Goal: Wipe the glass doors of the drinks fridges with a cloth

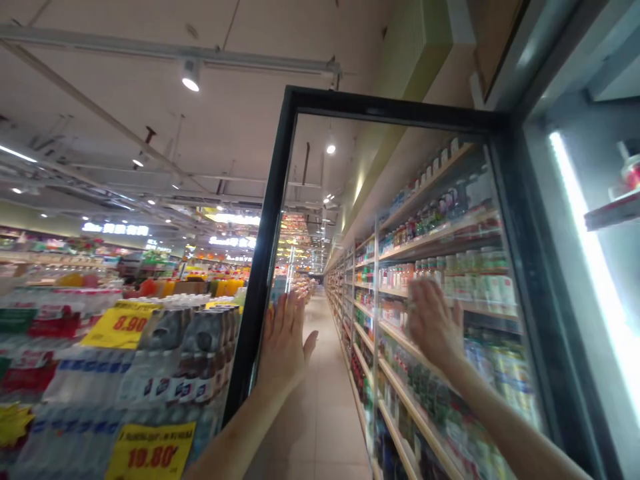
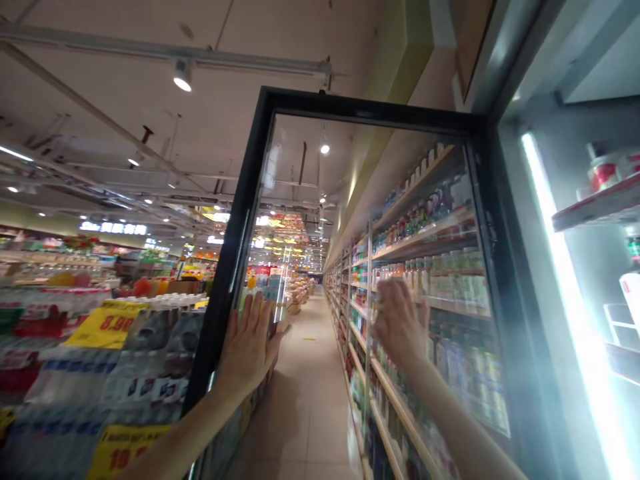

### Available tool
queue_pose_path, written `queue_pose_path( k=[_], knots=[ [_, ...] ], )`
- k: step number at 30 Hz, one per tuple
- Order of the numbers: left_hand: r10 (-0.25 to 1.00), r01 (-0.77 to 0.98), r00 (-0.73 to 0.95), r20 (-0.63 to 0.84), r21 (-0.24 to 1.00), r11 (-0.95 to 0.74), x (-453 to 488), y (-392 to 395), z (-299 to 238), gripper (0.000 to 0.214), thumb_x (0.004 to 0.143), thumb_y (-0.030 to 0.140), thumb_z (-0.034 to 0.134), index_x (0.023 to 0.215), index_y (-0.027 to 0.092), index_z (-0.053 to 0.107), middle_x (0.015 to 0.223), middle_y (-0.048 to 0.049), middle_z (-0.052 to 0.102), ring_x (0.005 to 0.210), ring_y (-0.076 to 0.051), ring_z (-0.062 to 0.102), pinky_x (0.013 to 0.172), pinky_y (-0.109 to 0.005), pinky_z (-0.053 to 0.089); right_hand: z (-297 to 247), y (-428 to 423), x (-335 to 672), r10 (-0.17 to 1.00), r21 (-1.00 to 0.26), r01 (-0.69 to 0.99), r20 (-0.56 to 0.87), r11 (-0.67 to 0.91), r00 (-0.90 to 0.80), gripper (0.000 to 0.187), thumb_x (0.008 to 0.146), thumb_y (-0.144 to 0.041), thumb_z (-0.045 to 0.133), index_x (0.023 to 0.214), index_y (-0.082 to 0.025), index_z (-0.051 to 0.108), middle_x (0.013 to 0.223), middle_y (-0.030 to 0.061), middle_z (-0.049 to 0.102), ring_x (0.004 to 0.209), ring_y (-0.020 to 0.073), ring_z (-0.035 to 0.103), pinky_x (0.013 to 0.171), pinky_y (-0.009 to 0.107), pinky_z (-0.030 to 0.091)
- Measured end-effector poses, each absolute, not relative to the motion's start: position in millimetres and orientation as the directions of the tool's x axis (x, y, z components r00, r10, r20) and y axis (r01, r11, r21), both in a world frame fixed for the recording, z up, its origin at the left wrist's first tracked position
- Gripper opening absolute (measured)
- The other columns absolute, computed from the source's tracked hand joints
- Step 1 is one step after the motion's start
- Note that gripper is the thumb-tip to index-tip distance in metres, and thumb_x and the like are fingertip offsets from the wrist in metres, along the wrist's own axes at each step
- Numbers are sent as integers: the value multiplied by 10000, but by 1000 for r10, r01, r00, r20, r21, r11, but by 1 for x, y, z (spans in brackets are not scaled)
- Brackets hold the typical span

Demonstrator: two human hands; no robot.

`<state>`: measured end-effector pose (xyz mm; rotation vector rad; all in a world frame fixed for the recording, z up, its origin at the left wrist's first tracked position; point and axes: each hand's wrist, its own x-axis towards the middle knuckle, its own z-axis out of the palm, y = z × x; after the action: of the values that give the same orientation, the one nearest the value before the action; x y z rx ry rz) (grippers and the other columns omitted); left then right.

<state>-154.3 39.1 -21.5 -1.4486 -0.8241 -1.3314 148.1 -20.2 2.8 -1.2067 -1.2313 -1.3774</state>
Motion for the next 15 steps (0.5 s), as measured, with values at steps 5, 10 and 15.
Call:
queue_pose_path(
  k=[5, 10, 15],
  knots=[
    [-110, 939, 157, 982, -183, -293, -151, 40, -24, 665, 902, 358, 393, 1460, 118, 124, 1498, -163, 247, 1408, -296, 155, 1116, -506, 195, 28, -30, 179, -175, -401, 913, 907, -79, 384, 578, 914, -334, 276, 1449, -117, 256, 1476, 200, 306, 1373, 357, 247, 1014, 648, 235],
    [-120, 930, 169, 978, -199, -308, -153, 42, -23, 640, 898, 359, 408, 1449, 125, 182, 1478, -174, 295, 1400, -298, 189, 1108, -512, 211, -20, -6, 68, 27, 387, 922, 922, 23, -387, 585, 884, -265, 379, 1455, -252, 249, 1437, 72, 420, 1382, 262, 263, 1110, 537, 137],
    [-108, 922, 191, 976, -216, -321, -157, 41, -28, 626, 894, 332, 417, 1444, 121, 203, 1478, -162, 300, 1404, -284, 175, 1112, -482, 222, -37, -7, 86, 8, 455, 890, 890, 24, -455, 590, 873, -262, 423, 1444, -264, 271, 1405, 63, 465, 1358, 246, 316, 1122, 531, 108]
  ],
)
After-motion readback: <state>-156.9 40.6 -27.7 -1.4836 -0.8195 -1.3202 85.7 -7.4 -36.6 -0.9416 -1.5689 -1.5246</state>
